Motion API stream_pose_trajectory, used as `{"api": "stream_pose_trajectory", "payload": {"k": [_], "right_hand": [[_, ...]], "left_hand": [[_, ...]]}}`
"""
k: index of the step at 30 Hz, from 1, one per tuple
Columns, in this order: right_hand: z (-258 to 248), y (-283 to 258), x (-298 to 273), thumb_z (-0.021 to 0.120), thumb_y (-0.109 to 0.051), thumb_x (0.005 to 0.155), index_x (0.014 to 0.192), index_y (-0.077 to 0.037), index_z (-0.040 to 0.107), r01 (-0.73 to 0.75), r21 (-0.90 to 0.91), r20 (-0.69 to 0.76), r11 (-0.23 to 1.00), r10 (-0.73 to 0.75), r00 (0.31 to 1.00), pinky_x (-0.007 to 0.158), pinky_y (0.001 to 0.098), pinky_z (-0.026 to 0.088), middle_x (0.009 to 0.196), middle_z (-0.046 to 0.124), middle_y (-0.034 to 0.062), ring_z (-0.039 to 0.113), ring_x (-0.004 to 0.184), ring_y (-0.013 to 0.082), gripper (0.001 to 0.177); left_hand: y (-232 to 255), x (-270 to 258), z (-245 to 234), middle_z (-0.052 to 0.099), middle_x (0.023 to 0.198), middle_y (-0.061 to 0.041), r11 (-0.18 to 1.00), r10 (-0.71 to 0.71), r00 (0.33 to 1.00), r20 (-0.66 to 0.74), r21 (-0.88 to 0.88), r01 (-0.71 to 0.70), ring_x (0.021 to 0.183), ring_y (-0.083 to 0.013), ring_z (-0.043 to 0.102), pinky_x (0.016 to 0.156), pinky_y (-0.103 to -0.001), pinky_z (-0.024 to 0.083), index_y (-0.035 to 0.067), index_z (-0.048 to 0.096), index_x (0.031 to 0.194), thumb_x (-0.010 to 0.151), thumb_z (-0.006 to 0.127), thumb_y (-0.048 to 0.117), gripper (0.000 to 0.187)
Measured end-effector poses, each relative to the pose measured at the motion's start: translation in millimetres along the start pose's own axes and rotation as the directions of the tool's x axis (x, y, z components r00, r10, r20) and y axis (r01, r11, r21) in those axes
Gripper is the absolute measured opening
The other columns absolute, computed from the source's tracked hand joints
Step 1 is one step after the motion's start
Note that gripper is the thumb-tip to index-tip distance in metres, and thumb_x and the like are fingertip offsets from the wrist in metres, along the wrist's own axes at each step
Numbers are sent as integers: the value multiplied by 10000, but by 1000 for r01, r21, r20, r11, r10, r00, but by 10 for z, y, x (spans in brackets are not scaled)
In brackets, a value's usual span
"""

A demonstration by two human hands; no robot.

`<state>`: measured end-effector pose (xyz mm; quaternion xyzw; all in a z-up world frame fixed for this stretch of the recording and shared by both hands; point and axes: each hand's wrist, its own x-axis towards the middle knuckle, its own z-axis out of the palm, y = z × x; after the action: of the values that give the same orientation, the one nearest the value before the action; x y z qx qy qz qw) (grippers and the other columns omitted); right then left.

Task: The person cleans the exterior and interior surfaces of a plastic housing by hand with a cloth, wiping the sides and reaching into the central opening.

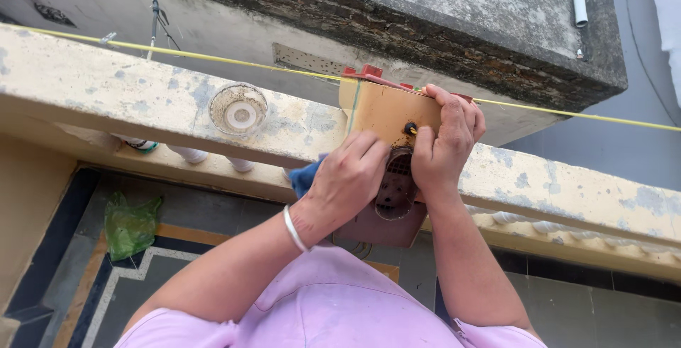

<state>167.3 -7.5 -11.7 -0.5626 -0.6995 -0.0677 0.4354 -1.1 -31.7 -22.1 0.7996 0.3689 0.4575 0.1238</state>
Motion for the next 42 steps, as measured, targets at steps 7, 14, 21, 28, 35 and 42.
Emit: {"api": "stream_pose_trajectory", "payload": {"k": [7,14,21,28,35,42], "right_hand": [[0,-26,7,508,-1,827,1282,-67,636,-39,-3,-24,999,39,999,1255,440,256,1241,689,70,553,1288,270,477],[-3,-85,9,510,3,817,1260,-61,636,-52,-22,-21,998,51,998,1247,428,274,1246,706,52,570,1270,260,465],[11,-36,16,502,-21,856,1262,-59,638,-33,-16,-18,999,33,999,1240,422,297,1211,726,52,603,1199,259,430],[12,-2,-2,504,-20,847,1277,-65,636,-12,3,-5,1000,12,1000,1227,406,297,1240,724,47,592,1229,249,453],[-97,91,8,540,-51,868,1267,-97,624,-55,115,79,992,46,996,1267,434,203,1297,684,34,537,1288,226,411],[-306,221,37,618,-278,983,1011,-129,696,-47,331,304,943,-59,951,1288,482,51,1522,568,99,408,1502,260,170]], "left_hand": [[-127,-96,-126,613,1049,-137,987,160,987,11,16,-160,980,-291,619,837,-377,545,-20,644,1103,833,646,-9,271],[-150,-370,-147,618,1044,-119,981,159,987,16,-112,-156,973,-274,640,821,-355,545,-10,651,1098,871,660,-15,228],[-238,192,-30,568,985,-126,977,213,975,55,-7,-213,974,-286,594,857,-371,535,8,621,986,812,620,9,174],[-192,-395,-243,563,970,-124,970,244,954,172,-49,-239,934,-278,584,825,-366,524,-19,646,1027,801,625,12,230],[-190,-627,-392,719,898,-79,785,-226,911,346,-489,380,819,-168,699,745,-270,547,4,753,957,858,727,86,131],[-58,-181,-105,728,953,-16,209,-451,817,360,-847,489,858,-54,644,792,-229,541,-14,734,1069,965,667,100,168]]}}
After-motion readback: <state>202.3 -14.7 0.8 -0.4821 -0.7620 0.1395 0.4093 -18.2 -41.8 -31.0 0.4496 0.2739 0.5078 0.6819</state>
